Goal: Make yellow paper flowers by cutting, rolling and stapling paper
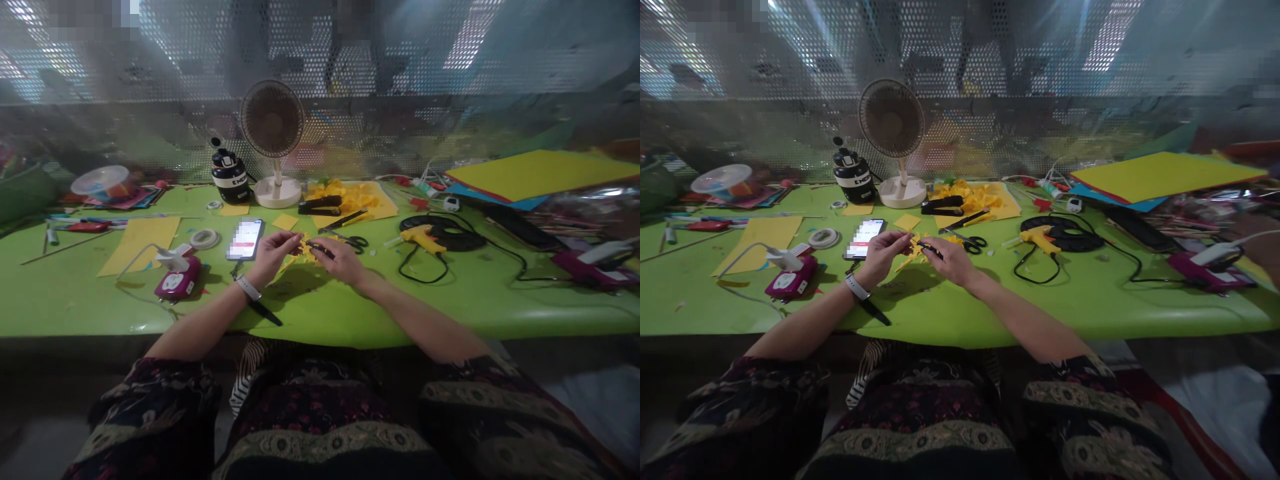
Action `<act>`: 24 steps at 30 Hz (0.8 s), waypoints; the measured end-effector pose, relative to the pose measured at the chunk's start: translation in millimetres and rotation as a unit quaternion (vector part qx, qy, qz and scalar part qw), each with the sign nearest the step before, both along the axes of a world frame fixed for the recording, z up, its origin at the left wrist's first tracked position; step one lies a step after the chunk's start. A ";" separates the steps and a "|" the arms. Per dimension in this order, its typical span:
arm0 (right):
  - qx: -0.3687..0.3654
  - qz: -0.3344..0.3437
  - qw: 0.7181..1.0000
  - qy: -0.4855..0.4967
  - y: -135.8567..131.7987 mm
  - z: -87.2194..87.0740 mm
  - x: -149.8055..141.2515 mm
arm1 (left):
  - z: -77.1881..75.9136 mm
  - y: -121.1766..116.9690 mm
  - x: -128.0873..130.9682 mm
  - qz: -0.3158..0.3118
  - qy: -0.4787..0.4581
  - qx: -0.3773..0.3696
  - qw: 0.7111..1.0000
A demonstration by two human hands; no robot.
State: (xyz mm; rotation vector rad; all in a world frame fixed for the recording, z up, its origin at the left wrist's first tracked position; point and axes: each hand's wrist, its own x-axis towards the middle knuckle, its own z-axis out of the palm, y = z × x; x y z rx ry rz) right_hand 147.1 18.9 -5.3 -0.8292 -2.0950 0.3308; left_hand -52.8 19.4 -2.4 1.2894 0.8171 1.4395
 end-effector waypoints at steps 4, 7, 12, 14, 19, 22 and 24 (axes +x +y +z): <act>-0.001 -0.001 1.000 -0.007 1.4 -0.1 0.9 | 3.4 -0.6 -0.7 0.004 -0.011 -0.002 1.000; 0.003 -0.010 1.000 -0.015 3.0 -0.4 2.1 | 6.5 1.4 -1.8 0.018 -0.026 -0.014 0.999; -0.005 -0.037 0.998 -0.045 4.3 -0.6 3.1 | 8.6 7.5 -2.9 0.049 -0.068 -0.028 0.996; -0.015 -0.045 0.997 -0.059 3.9 0.0 2.9 | 7.7 8.7 -3.1 0.045 -0.072 -0.038 0.996; -0.035 -0.030 0.996 -0.071 1.6 2.3 2.0 | 4.3 8.1 -3.4 0.022 -0.056 -0.046 0.997; -0.038 -0.029 0.996 -0.070 0.5 3.1 1.6 | 3.5 7.5 -3.3 0.019 -0.048 -0.050 0.997; -0.031 -0.028 0.997 -0.068 -0.2 3.3 1.3 | 3.3 7.1 -2.9 0.018 -0.045 -0.053 0.997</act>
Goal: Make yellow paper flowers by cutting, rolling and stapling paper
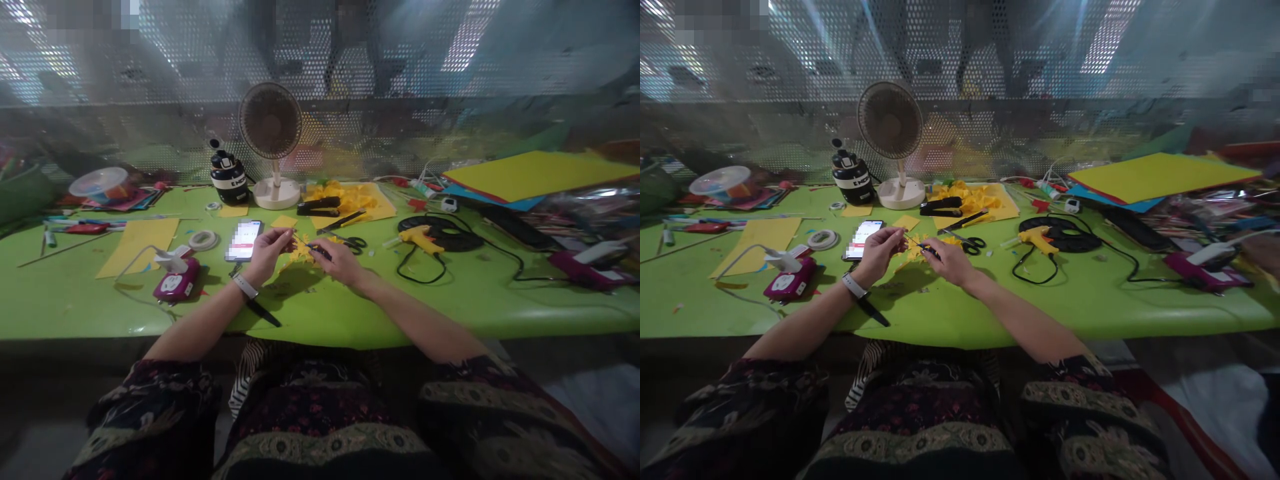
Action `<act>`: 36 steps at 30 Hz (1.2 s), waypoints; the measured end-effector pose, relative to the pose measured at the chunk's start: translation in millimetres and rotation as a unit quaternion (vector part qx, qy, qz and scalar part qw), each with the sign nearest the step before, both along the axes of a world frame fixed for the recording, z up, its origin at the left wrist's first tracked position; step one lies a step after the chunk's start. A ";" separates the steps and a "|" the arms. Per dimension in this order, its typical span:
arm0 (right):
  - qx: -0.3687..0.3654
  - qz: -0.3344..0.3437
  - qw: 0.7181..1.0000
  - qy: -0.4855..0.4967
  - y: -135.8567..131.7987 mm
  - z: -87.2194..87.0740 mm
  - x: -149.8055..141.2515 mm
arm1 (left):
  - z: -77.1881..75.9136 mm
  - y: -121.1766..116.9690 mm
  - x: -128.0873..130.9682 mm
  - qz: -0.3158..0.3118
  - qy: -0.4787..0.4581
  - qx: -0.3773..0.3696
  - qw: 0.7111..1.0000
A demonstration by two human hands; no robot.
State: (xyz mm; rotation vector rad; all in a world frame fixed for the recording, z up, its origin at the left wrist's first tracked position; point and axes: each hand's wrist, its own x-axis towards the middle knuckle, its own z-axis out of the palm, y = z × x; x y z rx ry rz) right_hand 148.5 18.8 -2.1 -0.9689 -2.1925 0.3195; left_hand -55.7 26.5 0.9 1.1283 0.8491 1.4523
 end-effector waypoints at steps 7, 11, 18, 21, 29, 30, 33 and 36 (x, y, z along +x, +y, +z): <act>0.027 0.004 1.000 0.008 -2.0 0.1 -0.9 | 0.1 -2.6 2.6 -0.011 0.006 0.000 1.000; 0.021 0.005 1.000 0.007 -2.5 -1.1 -1.2 | 1.2 -4.5 4.3 -0.018 0.026 0.005 0.999; 0.019 0.002 1.000 0.012 -5.0 1.0 -2.9 | 3.3 -6.8 7.4 -0.014 0.042 -0.006 0.999; 0.006 0.006 1.000 0.021 -6.3 1.4 -3.9 | 3.4 -7.4 7.6 -0.011 0.053 -0.003 0.999; -0.042 0.026 0.998 0.046 -10.2 0.6 -4.8 | -1.1 -3.7 5.5 0.005 0.052 0.002 0.999; -0.046 0.028 0.997 0.048 -10.2 0.4 -4.7 | -2.1 -2.9 5.0 0.005 0.050 0.002 0.999; -0.051 0.030 0.997 0.054 -9.3 -0.6 -4.3 | -5.1 -1.0 3.4 0.006 0.047 0.003 0.999; -0.054 0.032 0.997 0.054 -8.2 -0.9 -3.9 | -6.5 0.0 2.1 0.010 0.045 0.009 0.999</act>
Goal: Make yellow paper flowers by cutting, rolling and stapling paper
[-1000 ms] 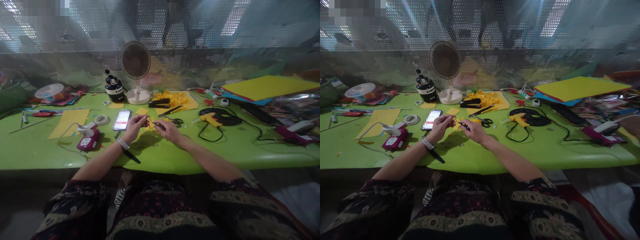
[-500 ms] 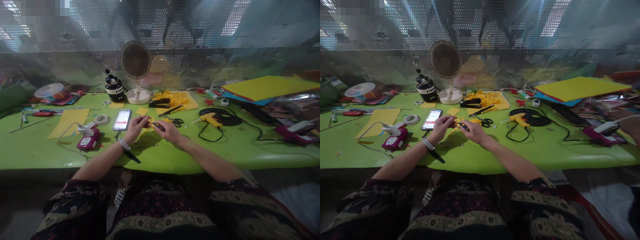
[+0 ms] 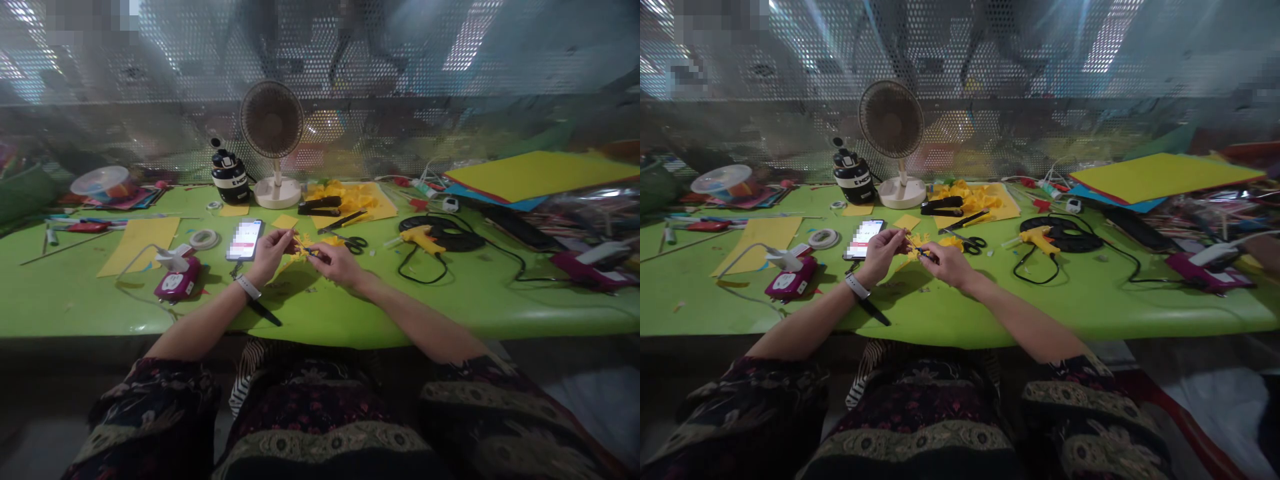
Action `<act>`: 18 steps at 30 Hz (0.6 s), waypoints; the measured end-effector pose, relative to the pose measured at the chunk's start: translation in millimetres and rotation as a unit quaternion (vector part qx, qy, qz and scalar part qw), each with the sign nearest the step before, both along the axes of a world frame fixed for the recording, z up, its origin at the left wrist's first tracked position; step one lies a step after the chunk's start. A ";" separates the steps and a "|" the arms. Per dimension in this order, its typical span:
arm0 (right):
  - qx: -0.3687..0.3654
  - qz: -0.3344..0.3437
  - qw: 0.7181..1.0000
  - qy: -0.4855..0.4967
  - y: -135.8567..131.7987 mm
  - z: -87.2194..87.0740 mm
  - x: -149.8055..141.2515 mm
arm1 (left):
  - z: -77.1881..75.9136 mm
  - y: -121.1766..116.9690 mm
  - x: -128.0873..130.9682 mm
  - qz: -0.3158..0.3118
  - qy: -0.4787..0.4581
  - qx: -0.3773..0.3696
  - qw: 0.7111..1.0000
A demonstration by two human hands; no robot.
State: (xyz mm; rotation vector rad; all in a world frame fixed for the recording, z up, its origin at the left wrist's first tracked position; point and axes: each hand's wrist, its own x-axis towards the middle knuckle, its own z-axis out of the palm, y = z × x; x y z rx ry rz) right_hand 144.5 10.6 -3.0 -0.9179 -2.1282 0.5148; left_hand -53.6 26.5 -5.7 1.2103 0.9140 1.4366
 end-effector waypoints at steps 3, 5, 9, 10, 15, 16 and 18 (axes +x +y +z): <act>-0.012 0.008 1.000 -0.005 0.5 0.8 0.3 | 1.0 -0.2 -0.1 0.003 -0.001 0.000 1.000; -0.017 0.008 1.000 -0.005 0.7 1.2 0.5 | 2.3 -0.7 0.4 0.005 -0.001 -0.004 1.000; -0.021 0.002 1.000 -0.002 0.8 1.3 1.1 | 2.6 -0.2 1.1 0.015 -0.002 -0.007 1.000; -0.026 0.003 1.000 -0.003 0.5 1.5 1.3 | 1.9 0.3 0.9 0.016 -0.002 -0.005 1.000; -0.071 0.031 0.997 -0.002 -1.0 4.1 2.3 | -1.5 2.5 -0.8 0.013 -0.005 0.003 1.000; -0.075 0.035 0.997 -0.001 -1.0 4.6 2.5 | -1.2 2.6 -0.9 0.014 -0.007 0.002 1.000; -0.073 0.036 0.997 -0.001 -0.9 5.3 2.8 | 0.4 2.8 -0.7 0.018 -0.016 -0.001 1.000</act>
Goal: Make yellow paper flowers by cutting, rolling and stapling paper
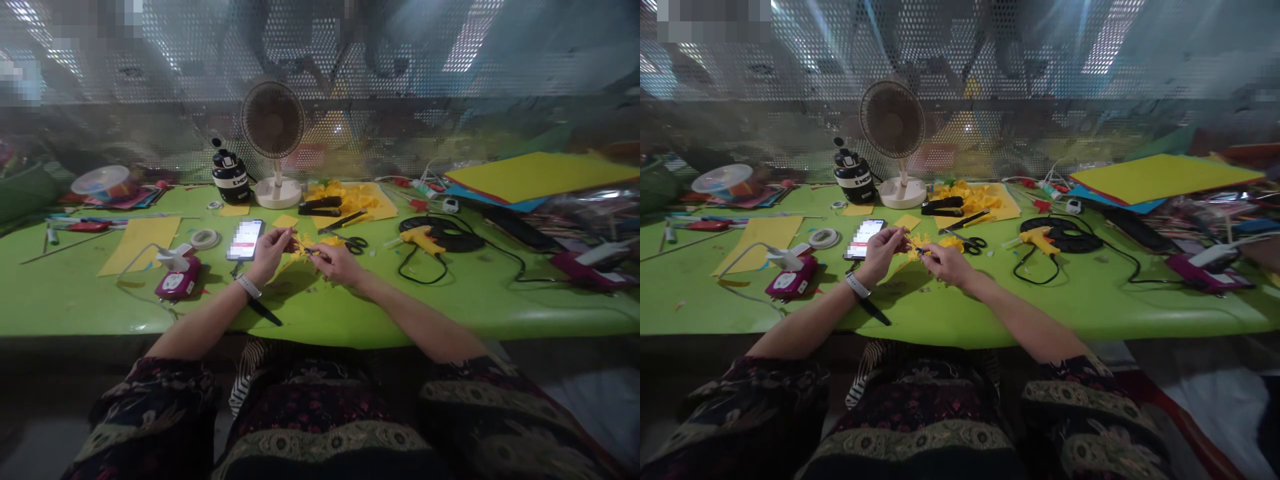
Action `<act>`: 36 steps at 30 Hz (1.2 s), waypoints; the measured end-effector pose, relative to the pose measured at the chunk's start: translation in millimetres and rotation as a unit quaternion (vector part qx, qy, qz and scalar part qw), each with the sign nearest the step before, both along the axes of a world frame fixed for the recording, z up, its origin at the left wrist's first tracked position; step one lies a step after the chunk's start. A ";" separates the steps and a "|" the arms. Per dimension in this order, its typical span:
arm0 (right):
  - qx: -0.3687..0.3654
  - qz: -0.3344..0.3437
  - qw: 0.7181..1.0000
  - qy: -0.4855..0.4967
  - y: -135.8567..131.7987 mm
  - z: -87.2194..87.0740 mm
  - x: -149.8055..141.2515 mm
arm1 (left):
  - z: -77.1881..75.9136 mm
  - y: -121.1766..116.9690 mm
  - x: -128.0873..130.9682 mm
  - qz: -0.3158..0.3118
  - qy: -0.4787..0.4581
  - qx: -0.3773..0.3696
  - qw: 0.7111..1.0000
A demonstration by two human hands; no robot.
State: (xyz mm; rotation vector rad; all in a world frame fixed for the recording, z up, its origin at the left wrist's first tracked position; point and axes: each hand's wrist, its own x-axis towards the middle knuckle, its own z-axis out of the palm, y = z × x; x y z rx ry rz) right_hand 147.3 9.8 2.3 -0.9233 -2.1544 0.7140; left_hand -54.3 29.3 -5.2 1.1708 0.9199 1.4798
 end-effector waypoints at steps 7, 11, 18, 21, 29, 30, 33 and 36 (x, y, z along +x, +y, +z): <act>-0.030 -0.004 0.999 0.024 -1.1 2.8 -1.0 | 5.8 2.5 -0.8 0.022 -0.033 -0.010 0.999; -0.122 -0.009 0.985 0.121 1.4 7.2 -0.3 | 3.8 0.3 -2.1 0.008 0.007 0.002 1.000; -0.137 -0.088 0.964 0.208 5.0 17.5 4.2 | 2.9 -9.7 -0.1 -0.066 0.108 0.055 0.990; -0.068 -0.102 0.981 0.150 0.5 18.9 3.1 | 2.7 -11.9 2.8 -0.088 0.143 0.089 0.982; 0.103 -0.109 0.988 0.024 -3.6 8.8 1.7 | -3.5 -10.0 3.0 -0.082 0.207 0.153 0.963; 0.116 -0.111 0.987 0.018 -2.7 7.2 1.9 | -4.4 -9.3 2.5 -0.083 0.209 0.156 0.962; 0.142 -0.112 0.983 -0.003 0.5 3.1 2.6 | -6.5 -7.5 1.7 -0.090 0.214 0.161 0.959; 0.159 -0.111 0.981 -0.024 2.8 0.3 3.0 | -6.4 -7.4 1.8 -0.094 0.221 0.169 0.956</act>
